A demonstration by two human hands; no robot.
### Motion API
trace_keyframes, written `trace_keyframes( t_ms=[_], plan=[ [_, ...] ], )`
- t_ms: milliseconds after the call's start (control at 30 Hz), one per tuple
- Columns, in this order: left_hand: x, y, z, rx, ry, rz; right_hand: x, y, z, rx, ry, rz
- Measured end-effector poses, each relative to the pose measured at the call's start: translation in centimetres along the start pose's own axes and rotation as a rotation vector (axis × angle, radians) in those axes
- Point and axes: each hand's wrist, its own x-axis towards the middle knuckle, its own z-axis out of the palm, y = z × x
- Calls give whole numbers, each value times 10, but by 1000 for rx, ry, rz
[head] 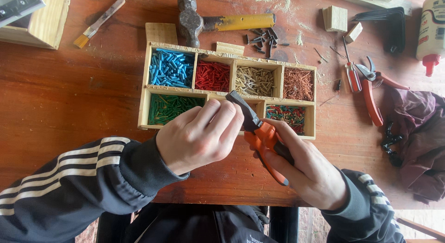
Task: The person uses pliers to trim the tips of small colored plastic nails from a compartmentalized wooden box. They repeatedly pick up individual nails, cut the tips, and return them to the box.
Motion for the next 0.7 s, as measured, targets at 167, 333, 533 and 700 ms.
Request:
trace_keyframes(
  t_ms=[167,333,533,700],
  plan=[
    [-5,-7,8,-134,6,1,-1,0,3,72,-28,113],
    [-9,-8,18,-440,52,-139,-3,3,6,164,-7,86],
    [-9,-4,23,-646,59,-313,-2,3,6,155,-14,20],
    [-11,-2,23,-781,50,-329,-1,1,5,153,0,7]
  ],
)
